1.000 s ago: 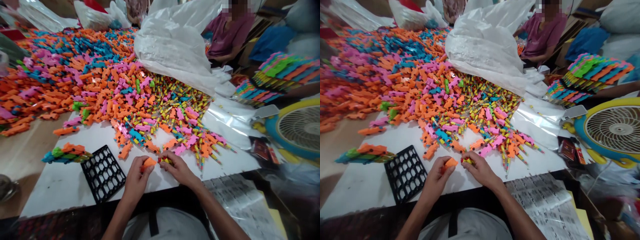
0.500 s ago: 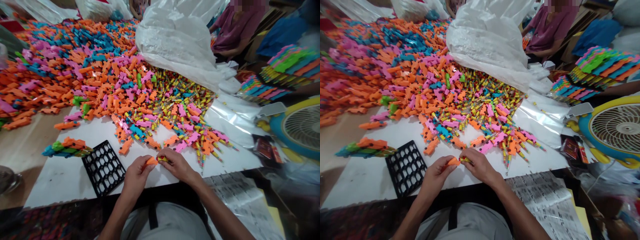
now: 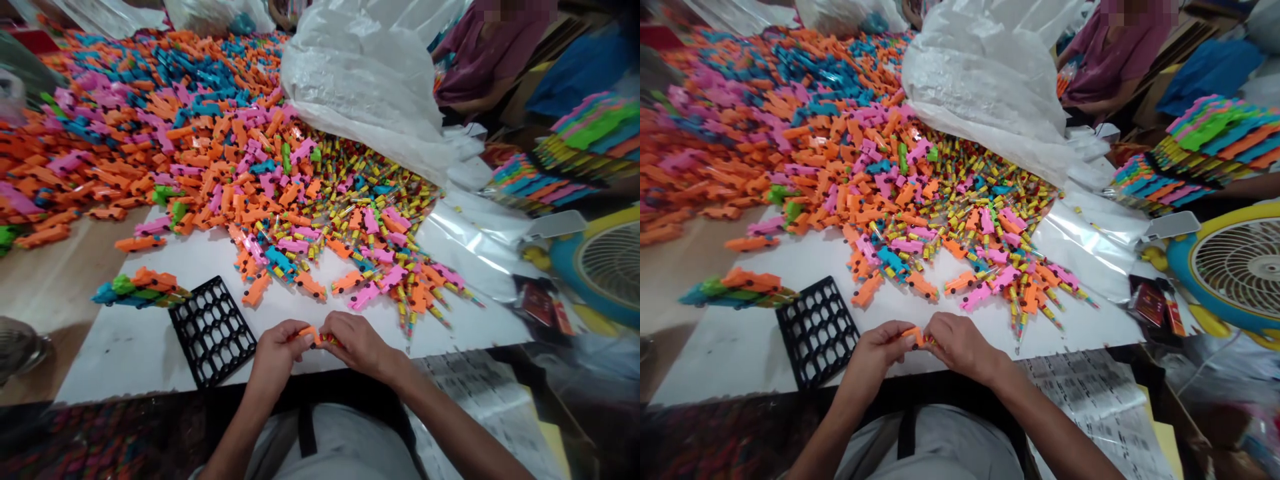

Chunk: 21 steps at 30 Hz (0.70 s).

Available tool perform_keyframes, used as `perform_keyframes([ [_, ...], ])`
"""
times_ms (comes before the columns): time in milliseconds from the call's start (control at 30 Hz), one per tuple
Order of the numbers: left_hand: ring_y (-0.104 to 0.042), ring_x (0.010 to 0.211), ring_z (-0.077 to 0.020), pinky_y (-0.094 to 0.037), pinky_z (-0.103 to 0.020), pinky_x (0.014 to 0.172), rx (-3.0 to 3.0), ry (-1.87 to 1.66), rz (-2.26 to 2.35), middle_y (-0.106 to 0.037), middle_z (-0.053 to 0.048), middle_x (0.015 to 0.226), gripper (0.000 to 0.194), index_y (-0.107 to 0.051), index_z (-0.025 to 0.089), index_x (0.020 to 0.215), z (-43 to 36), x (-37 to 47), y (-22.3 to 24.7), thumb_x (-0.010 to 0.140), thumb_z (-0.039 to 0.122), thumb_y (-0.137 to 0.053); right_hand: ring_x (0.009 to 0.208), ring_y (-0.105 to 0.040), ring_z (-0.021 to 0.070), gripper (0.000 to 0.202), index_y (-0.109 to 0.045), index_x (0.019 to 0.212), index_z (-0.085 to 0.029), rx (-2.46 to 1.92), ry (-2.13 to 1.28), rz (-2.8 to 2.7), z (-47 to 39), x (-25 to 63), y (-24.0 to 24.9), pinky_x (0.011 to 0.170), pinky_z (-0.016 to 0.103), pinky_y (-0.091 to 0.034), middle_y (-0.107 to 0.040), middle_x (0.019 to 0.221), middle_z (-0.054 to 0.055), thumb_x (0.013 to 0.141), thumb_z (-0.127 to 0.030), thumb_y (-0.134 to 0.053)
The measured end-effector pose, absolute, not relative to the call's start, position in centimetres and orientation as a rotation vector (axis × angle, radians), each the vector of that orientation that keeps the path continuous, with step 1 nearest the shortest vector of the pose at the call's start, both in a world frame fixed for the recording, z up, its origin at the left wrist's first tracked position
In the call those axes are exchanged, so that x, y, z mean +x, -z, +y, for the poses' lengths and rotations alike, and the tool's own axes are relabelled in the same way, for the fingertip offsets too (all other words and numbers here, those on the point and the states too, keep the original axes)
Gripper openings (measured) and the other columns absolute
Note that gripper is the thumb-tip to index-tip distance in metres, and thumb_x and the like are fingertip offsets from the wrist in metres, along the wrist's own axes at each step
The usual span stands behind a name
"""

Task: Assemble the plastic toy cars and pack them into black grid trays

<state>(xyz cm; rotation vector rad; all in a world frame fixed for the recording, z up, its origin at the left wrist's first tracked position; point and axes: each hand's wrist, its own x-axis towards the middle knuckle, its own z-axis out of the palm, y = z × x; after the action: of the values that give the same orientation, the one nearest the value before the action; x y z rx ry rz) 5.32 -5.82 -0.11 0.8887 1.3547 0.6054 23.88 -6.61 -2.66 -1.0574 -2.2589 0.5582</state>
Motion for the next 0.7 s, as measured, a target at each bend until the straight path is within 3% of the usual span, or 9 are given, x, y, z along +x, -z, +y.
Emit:
perform_keyframes([
  [133,-0.050,0.057,-0.0128,-0.041,-0.026,0.056,0.976,-0.525,1.303,-0.066,-0.001,0.067,0.028,-0.071,0.016,0.081,-5.5,5.7,0.1,0.064,0.038,-0.066,0.065,-0.054,0.0148,0.018,-0.053,0.088,-0.018,-1.094,-0.468,-2.243,-7.3,24.0,3.0,0.056,0.025,-0.041,-0.061,0.075,0.004,0.097,-0.032,-0.046],
  [300,-0.062,0.090,-0.0205,-0.048,-0.034,0.083,1.423,-0.751,1.375,-0.069,-0.007,0.097,0.032,-0.068,0.020,0.096,-3.7,6.4,-0.3,0.083,0.045,-0.051,0.082,-0.064,0.0191,0.019,-0.059,0.101,-0.021,-1.307,-0.302,-2.091,-6.4,28.9,0.9,0.071,0.031,-0.053,-0.067,0.087,0.007,0.095,-0.037,-0.051],
  [433,-0.064,0.074,-0.0201,-0.051,-0.033,0.067,1.323,-0.712,1.512,-0.067,-0.006,0.081,0.039,-0.063,0.019,0.090,-2.1,5.9,0.6,0.086,0.054,-0.045,0.115,-0.058,0.0249,0.019,-0.058,0.111,-0.023,-1.567,-0.008,-1.718,-5.0,32.1,-0.7,0.099,0.048,-0.046,-0.065,0.116,0.011,0.096,-0.029,-0.050],
  [500,-0.065,0.074,-0.0208,-0.052,-0.033,0.066,1.294,-0.701,1.518,-0.067,-0.005,0.080,0.040,-0.062,0.018,0.094,-1.8,5.8,1.4,0.084,0.054,-0.047,0.123,-0.051,0.0273,0.017,-0.060,0.106,-0.024,-1.540,0.028,-1.734,-4.2,31.0,-0.5,0.107,0.055,-0.037,-0.064,0.117,0.010,0.096,-0.025,-0.048],
  [567,-0.066,0.077,-0.0213,-0.054,-0.034,0.068,1.239,-0.735,1.512,-0.067,-0.006,0.084,0.043,-0.061,0.016,0.103,-1.8,6.0,2.2,0.083,0.052,-0.051,0.116,-0.054,0.0281,0.017,-0.062,0.104,-0.023,-1.528,-0.067,-1.865,-3.2,28.4,0.4,0.104,0.055,-0.038,-0.066,0.107,0.010,0.095,-0.020,-0.047],
  [633,-0.067,0.080,-0.0209,-0.056,-0.035,0.071,1.149,-0.778,1.475,-0.067,-0.009,0.090,0.047,-0.058,0.013,0.110,-1.9,6.2,2.7,0.082,0.050,-0.053,0.098,-0.059,0.0258,0.018,-0.061,0.107,-0.020,-1.612,-0.208,-2.012,-2.3,25.3,1.5,0.089,0.045,-0.048,-0.064,0.098,0.011,0.093,-0.018,-0.050],
  [700,-0.067,0.081,-0.0198,-0.056,-0.036,0.074,1.051,-0.807,1.428,-0.067,-0.010,0.094,0.052,-0.055,0.010,0.117,-2.1,6.3,2.6,0.081,0.049,-0.054,0.085,-0.058,0.0222,0.015,-0.061,0.104,-0.017,-1.740,-0.307,-2.123,-1.7,22.8,2.4,0.073,0.035,-0.050,-0.061,0.094,0.011,0.091,-0.019,-0.055],
])
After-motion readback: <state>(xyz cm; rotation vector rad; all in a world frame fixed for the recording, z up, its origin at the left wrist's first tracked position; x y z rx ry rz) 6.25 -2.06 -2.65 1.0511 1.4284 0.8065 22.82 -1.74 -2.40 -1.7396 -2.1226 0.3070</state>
